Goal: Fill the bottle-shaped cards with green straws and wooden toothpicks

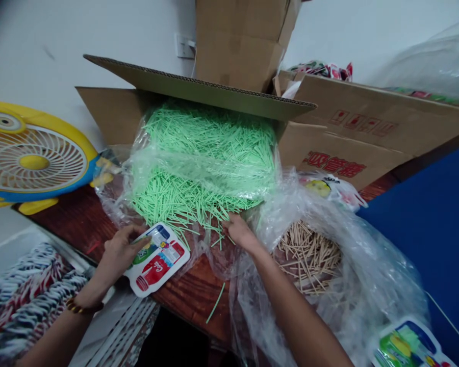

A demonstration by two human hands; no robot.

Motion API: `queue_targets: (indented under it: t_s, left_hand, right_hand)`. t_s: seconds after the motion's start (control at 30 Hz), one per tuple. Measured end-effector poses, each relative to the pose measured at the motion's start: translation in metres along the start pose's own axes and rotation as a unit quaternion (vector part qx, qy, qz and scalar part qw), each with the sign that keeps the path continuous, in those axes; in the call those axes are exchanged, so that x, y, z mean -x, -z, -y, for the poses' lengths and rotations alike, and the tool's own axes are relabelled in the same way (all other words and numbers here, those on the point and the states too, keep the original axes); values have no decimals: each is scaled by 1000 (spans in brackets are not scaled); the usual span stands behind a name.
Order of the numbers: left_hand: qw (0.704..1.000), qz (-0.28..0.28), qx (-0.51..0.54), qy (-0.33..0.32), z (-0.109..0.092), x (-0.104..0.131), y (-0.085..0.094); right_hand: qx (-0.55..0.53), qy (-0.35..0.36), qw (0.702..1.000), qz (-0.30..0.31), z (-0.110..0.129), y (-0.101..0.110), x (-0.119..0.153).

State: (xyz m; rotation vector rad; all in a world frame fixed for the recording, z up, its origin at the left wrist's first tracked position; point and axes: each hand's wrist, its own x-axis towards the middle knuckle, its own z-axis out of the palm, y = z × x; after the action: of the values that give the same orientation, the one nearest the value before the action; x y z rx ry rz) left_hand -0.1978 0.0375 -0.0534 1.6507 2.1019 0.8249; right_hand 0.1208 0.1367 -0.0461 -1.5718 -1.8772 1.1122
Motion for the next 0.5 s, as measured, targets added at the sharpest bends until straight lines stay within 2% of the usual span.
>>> queue_targets:
  t_s: [0.13, 0.27, 0.37, 0.5]
  left_hand:
    - [993, 45, 103, 23, 1, -3, 5]
    - [976, 85, 193, 48, 5, -6, 9]
    - [961, 81, 254, 71, 6, -7, 10]
    - [929, 92, 334, 129, 1, -6, 13]
  right_hand:
    - [-152, 12, 988, -22, 2, -5, 7]
    - [-248, 34, 966, -71, -2, -16, 11]
    - [-279, 56, 953, -101, -8, -30, 15]
    - [-272, 76, 954, -104, -13, -46, 23]
